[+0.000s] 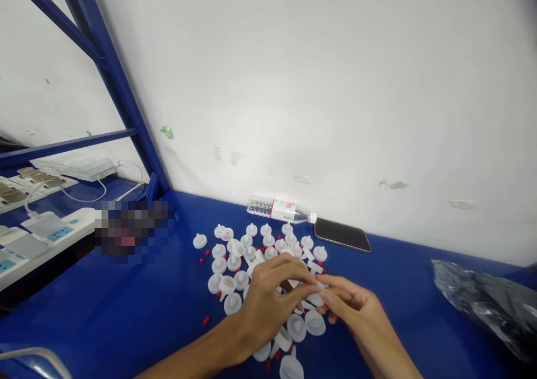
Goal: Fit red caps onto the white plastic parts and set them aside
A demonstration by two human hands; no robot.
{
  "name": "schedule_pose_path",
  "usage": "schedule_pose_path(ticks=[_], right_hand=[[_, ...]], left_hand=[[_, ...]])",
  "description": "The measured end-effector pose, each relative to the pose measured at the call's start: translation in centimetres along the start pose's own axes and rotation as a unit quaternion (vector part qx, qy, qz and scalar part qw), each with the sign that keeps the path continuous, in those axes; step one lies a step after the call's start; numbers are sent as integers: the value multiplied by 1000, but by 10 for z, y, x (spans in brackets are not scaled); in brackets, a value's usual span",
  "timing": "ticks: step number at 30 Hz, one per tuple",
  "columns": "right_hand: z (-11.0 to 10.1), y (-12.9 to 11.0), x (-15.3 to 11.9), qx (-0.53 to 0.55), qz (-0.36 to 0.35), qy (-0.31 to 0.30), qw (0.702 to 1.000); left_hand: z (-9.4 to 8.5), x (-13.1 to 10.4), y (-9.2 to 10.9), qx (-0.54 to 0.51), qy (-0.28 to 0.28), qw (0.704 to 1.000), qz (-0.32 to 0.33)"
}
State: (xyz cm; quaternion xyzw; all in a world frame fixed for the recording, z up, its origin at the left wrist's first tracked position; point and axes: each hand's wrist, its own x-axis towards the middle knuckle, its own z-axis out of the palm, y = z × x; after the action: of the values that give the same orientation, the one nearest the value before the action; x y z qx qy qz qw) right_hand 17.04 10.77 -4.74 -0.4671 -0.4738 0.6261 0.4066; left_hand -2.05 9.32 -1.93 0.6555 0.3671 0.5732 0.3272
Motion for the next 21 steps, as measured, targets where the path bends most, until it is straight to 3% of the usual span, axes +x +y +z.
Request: schedule_pose_path(ticks=[7,12,21], right_hand=[[-4,-1,0,10,11,1,1000],[4,-7,-6,38,12,3,999],[4,-3,-9,146,34,-33,988]], left_hand=[[-3,3,2,15,-14,1000,-18],[-4,4,4,47,2,999,-23],[-5,0,8,79,-14,993,87]])
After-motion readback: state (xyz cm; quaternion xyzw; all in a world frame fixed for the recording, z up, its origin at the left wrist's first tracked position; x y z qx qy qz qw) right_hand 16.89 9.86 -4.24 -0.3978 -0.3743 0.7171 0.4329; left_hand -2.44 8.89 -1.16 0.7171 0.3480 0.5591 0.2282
